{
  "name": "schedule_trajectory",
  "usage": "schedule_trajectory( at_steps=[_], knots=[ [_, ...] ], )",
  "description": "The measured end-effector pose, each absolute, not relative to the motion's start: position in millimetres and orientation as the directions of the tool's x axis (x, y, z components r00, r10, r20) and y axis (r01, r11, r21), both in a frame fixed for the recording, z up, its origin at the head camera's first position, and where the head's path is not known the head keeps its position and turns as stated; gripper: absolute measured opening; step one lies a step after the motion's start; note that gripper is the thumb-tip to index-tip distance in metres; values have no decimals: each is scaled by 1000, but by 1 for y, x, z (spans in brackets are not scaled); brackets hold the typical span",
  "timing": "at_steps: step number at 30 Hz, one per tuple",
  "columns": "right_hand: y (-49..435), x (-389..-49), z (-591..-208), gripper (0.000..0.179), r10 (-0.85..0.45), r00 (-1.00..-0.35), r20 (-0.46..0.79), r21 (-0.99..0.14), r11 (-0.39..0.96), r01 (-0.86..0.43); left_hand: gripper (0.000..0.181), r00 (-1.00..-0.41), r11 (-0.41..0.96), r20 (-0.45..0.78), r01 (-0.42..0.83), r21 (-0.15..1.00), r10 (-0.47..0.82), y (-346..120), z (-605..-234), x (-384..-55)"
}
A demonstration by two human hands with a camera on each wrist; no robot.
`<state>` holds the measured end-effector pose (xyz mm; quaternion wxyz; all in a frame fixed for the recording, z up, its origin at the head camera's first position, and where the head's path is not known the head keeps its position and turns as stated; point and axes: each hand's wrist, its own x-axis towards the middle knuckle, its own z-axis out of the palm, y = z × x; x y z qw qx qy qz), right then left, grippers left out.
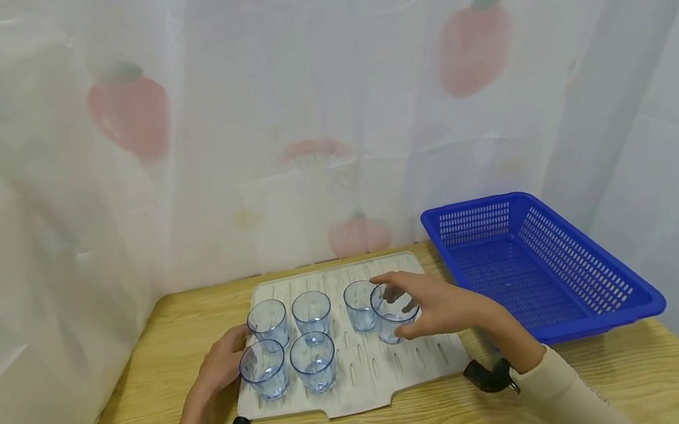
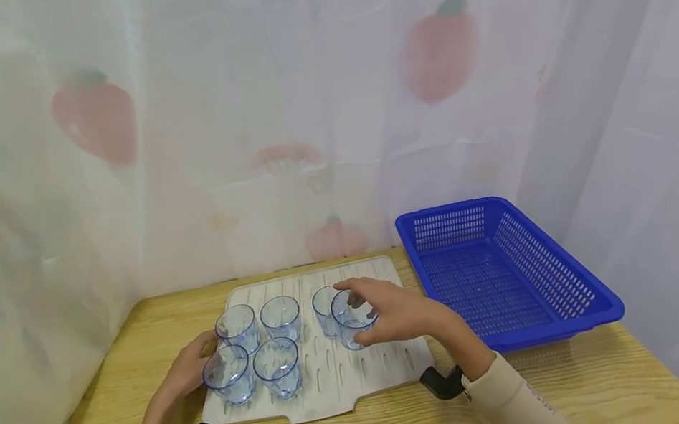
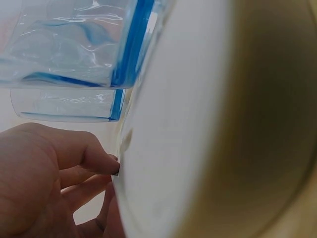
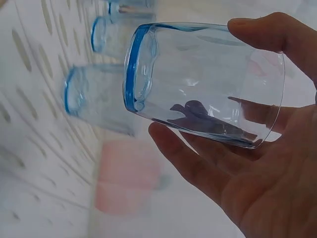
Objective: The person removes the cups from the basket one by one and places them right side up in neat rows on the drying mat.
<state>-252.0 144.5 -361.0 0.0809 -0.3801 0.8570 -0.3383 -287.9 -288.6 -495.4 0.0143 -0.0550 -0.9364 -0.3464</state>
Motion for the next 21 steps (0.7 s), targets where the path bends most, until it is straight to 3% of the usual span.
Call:
schedule_trajectory(
  at_steps=[21],
  knots=[
    [111, -253, -411, 74, -744, -667, 46, -673, 470, -571, 48, -995, 765, 65, 105, 635, 82, -286, -495, -287]
  ],
)
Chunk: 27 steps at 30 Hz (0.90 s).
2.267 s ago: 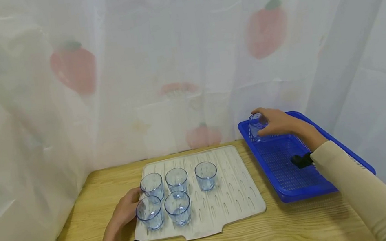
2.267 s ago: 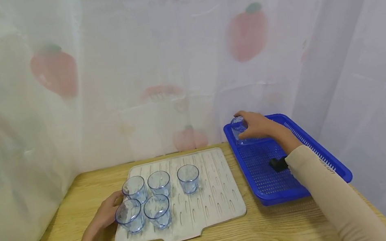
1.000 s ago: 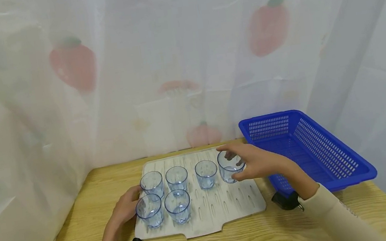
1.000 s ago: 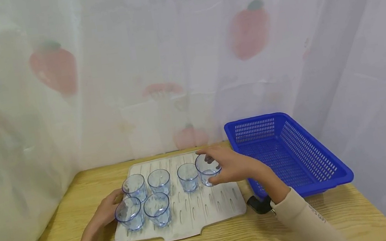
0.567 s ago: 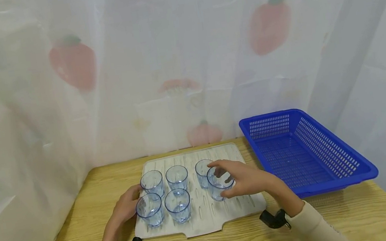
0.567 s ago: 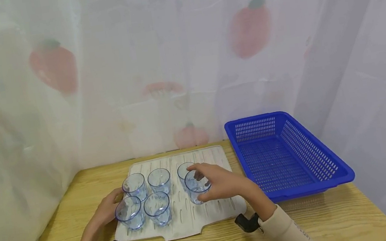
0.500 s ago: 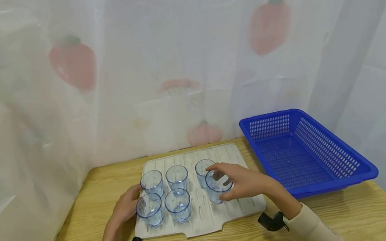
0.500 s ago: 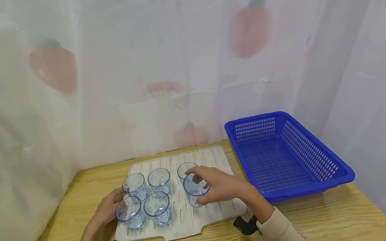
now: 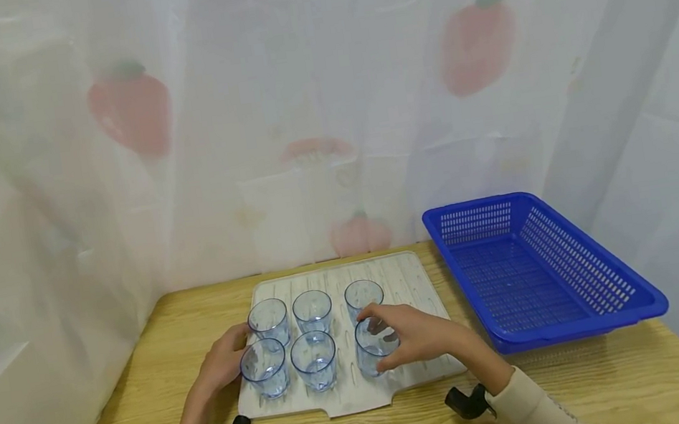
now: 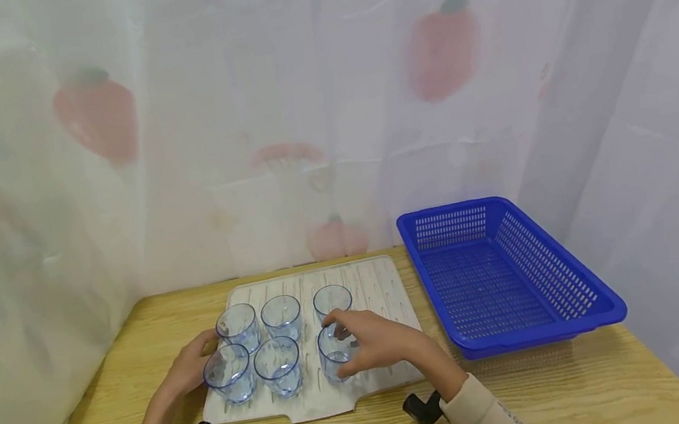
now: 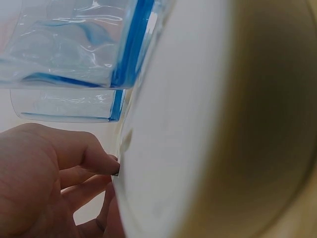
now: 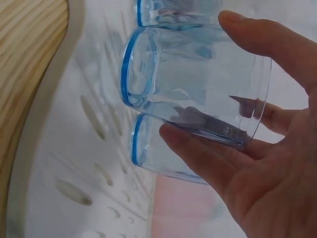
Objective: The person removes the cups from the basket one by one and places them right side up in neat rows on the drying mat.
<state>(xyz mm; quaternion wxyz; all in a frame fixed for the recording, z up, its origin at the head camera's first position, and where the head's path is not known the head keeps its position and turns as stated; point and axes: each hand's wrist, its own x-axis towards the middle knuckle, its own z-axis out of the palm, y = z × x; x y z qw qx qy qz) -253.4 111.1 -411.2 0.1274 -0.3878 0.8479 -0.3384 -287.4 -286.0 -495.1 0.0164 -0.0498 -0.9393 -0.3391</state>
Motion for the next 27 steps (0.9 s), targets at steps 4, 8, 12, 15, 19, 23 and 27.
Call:
schedule_trajectory(
  at_steps=[4, 8, 12, 15, 19, 23, 27],
  knots=[
    [111, -254, -414, 74, -738, -673, 42, -650, 492, -579, 48, -994, 767, 65, 108, 633, 86, -286, -493, -287],
    [109, -253, -416, 73, -733, -680, 19, -625, 522, -580, 48, -994, 766, 70, 113, 633, 89, -287, -493, -288],
    [108, -251, -414, 74, -725, -689, 7, -610, 543, -577, 49, -995, 759, 61, 104, 642, 85, -285, -491, -289],
    [109, -251, -414, 76, -715, -699, 4, -595, 560, -577, 49, -995, 757, 53, 98, 647, 84, -284, -490, -289],
    [108, -252, -413, 79, -713, -701, -4, -587, 569, -576, 49, -995, 758, 52, 96, 645, 81, -285, -491, -289],
    [108, -251, -414, 82, -718, -696, -13, -587, 569, -575, 48, -995, 763, 57, 101, 639, 84, -287, -493, -288],
    [109, -251, -417, 85, -720, -694, -17, -578, 574, -581, 48, -994, 762, 55, 104, 639, 90, -289, -495, -288]
  ],
)
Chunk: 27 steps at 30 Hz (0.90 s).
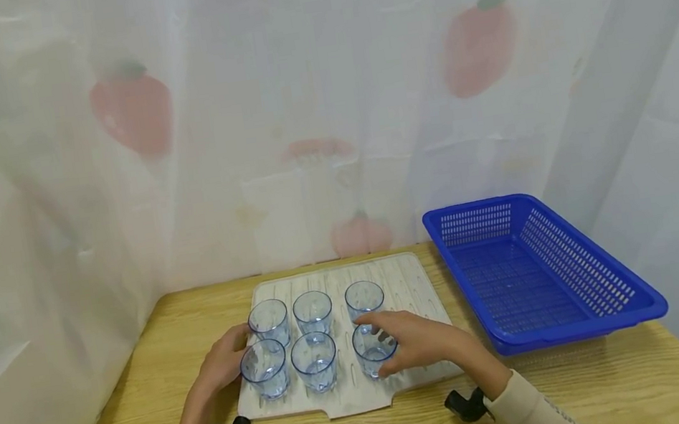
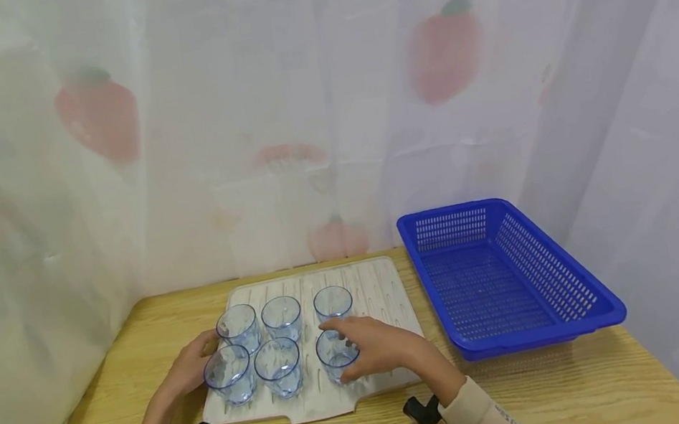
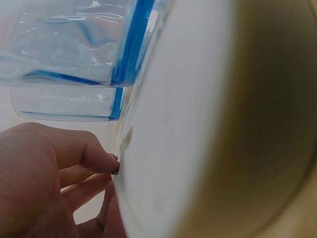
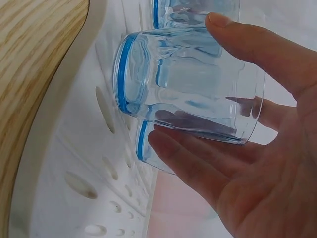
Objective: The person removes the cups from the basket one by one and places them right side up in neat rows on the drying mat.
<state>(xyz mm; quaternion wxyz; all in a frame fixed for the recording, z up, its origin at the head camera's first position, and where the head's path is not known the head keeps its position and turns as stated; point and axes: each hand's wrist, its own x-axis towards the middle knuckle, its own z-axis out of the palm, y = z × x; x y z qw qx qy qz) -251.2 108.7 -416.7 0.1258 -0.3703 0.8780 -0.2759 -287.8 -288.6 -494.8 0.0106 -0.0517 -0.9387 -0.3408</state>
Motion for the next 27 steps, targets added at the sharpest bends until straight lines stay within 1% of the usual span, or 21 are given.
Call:
schedule_trajectory(
  at_steps=[11, 15, 22, 27],
  knots=[
    [116, -252, -421, 88, -749, -663, -12, -566, 552, -613, 47, -991, 736, 72, 130, 664, 110, -290, -497, -287],
    [118, -251, -418, 90, -744, -668, -24, -579, 555, -597, 47, -991, 729, 68, 129, 672, 113, -290, -496, -287],
    [127, -246, -403, 92, -732, -681, -22, -597, 556, -578, 47, -993, 728, 59, 114, 676, 101, -288, -495, -287],
    [137, -240, -384, 83, -740, -672, -30, -569, 565, -597, 47, -993, 722, 59, 114, 682, 101, -289, -494, -287]
  ],
)
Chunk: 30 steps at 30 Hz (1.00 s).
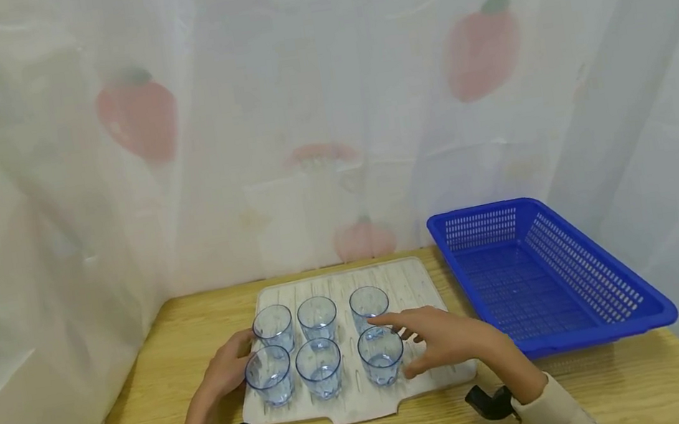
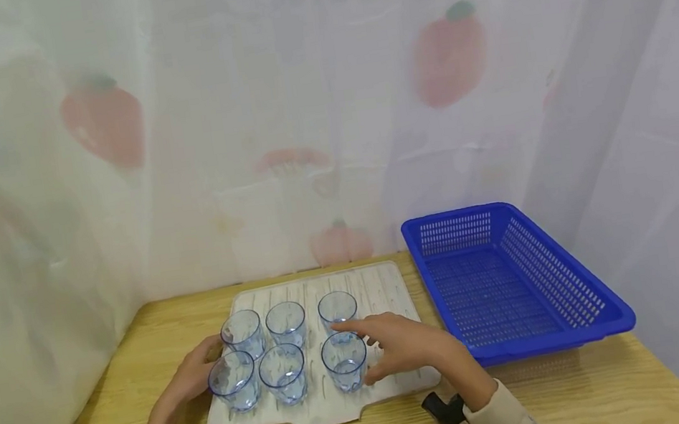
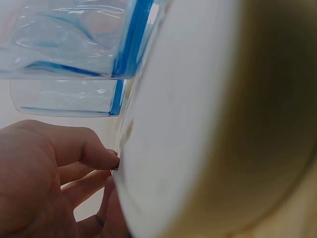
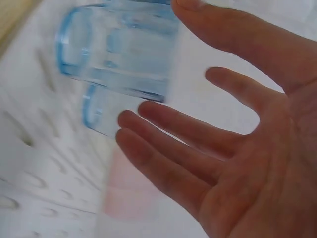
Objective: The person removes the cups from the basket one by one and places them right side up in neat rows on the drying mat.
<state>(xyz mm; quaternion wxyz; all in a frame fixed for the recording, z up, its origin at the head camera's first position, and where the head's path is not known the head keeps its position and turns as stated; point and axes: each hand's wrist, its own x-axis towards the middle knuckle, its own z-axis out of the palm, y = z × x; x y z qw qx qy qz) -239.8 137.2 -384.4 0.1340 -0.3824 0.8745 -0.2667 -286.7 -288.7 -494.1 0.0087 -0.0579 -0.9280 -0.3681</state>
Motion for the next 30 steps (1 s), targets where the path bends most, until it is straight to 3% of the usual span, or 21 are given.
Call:
schedule_trajectory(
  at_steps=[11, 21, 25, 30],
  knots=[
    [162, -237, -363, 67, -707, -703, -73, -587, 600, -543, 47, -993, 746, 64, 119, 655, 101, -294, -497, -287],
    [178, -242, -355, 66, -680, -733, -30, -608, 594, -527, 47, -992, 742, 56, 124, 659, 116, -295, -491, -289],
    [183, -242, -349, 69, -621, -777, 104, -629, 564, -535, 47, -988, 710, 26, 129, 692, 153, -295, -487, -289],
    [196, -244, -337, 68, -507, -802, 315, -534, 604, -592, 47, -984, 702, -44, 92, 706, 173, -300, -480, -288]
  ],
)
